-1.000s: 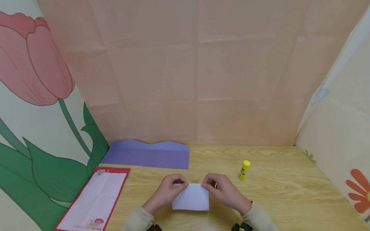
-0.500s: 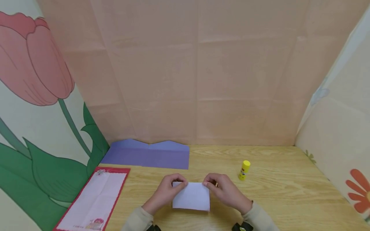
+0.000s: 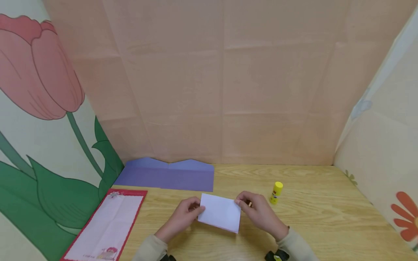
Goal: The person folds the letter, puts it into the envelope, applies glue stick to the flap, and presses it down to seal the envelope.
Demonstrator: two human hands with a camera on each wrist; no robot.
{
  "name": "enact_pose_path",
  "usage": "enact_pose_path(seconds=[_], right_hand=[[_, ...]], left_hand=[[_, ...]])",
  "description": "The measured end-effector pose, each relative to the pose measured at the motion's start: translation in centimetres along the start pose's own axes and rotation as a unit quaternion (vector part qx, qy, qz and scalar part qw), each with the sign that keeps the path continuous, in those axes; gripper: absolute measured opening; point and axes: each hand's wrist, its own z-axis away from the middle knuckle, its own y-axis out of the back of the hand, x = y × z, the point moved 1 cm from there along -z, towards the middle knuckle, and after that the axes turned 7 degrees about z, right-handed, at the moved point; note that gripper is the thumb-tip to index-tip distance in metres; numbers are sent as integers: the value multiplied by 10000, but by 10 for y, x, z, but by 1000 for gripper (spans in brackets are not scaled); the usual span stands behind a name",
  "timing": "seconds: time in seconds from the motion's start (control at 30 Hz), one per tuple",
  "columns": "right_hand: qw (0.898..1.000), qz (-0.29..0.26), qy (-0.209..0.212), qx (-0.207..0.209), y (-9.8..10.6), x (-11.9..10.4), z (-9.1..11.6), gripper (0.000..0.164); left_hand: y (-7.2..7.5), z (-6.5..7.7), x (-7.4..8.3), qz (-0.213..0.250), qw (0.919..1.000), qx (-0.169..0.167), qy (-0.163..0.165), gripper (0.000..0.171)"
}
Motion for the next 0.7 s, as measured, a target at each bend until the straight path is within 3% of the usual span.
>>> enact_pose_path(seconds=[0.47, 0.7], right_hand=[[9977, -265, -617, 16, 5, 3, -3, 13], [9903, -833, -1093, 197, 3, 3, -4, 13]], left_hand=[[9, 5, -5, -153, 9997, -162, 76, 15], [9, 5, -3, -7, 9999, -125, 84, 14]])
